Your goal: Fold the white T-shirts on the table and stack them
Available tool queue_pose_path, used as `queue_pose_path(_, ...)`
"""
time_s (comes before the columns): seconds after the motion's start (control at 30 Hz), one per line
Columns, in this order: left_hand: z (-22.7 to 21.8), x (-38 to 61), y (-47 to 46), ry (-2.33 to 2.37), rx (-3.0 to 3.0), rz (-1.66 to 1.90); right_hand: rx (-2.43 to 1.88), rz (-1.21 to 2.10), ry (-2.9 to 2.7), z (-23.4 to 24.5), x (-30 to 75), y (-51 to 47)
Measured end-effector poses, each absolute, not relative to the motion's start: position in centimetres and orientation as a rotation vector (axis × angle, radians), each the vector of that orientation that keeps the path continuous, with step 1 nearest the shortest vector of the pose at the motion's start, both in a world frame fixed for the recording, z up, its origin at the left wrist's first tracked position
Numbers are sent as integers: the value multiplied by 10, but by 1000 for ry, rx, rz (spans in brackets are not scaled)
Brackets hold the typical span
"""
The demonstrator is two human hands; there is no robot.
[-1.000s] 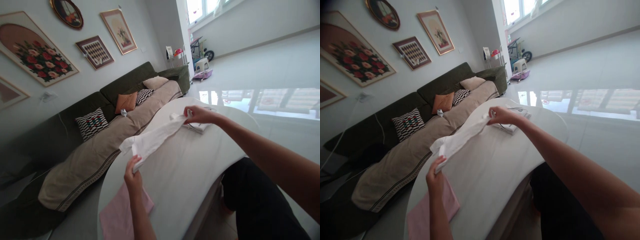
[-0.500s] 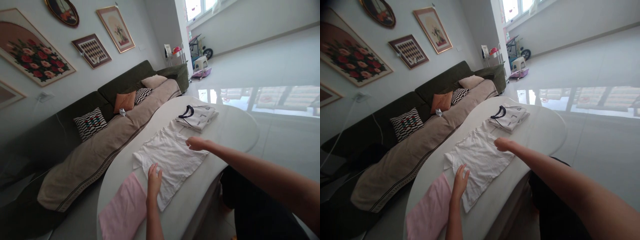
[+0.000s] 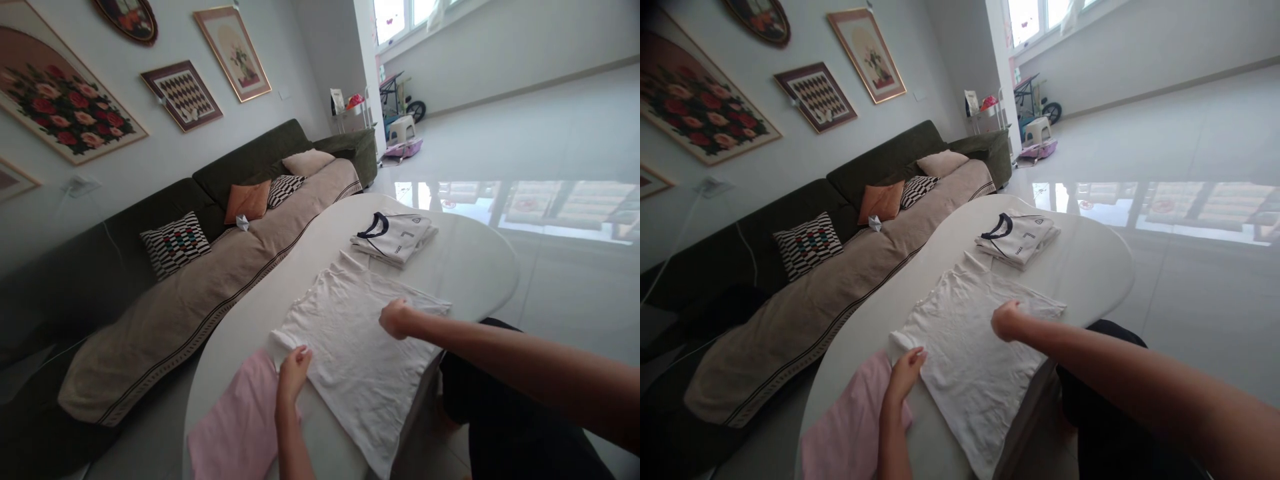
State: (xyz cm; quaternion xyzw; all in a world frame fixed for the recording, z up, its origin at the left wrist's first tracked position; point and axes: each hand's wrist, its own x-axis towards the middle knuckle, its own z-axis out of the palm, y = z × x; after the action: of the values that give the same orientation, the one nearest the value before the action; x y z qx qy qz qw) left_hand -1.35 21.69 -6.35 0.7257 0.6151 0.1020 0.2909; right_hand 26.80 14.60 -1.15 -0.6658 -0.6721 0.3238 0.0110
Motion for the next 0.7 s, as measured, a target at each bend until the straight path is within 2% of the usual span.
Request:
queue_pose_path(0.13,-63,-28,268,1941,1861,544,-1857,1139,-2619,-14,183,111)
queue_pose_path(0.23,-71,-32,291,1985,1858,596,-1672,1112,-2793,-22,135,87)
queue_pose_path(0.37,-82,-41,299,1943,1869,544,-1668,1032,-2831,-33,116,77)
queue_pose_path(0.47,-81,-52,299,1929,1861,519,-1686,1097,-2853,-37,118,81)
queue_pose_path(0.7,-63,-80,307,1920,1818,431,-1768,1166,-2666,-16,140,101)
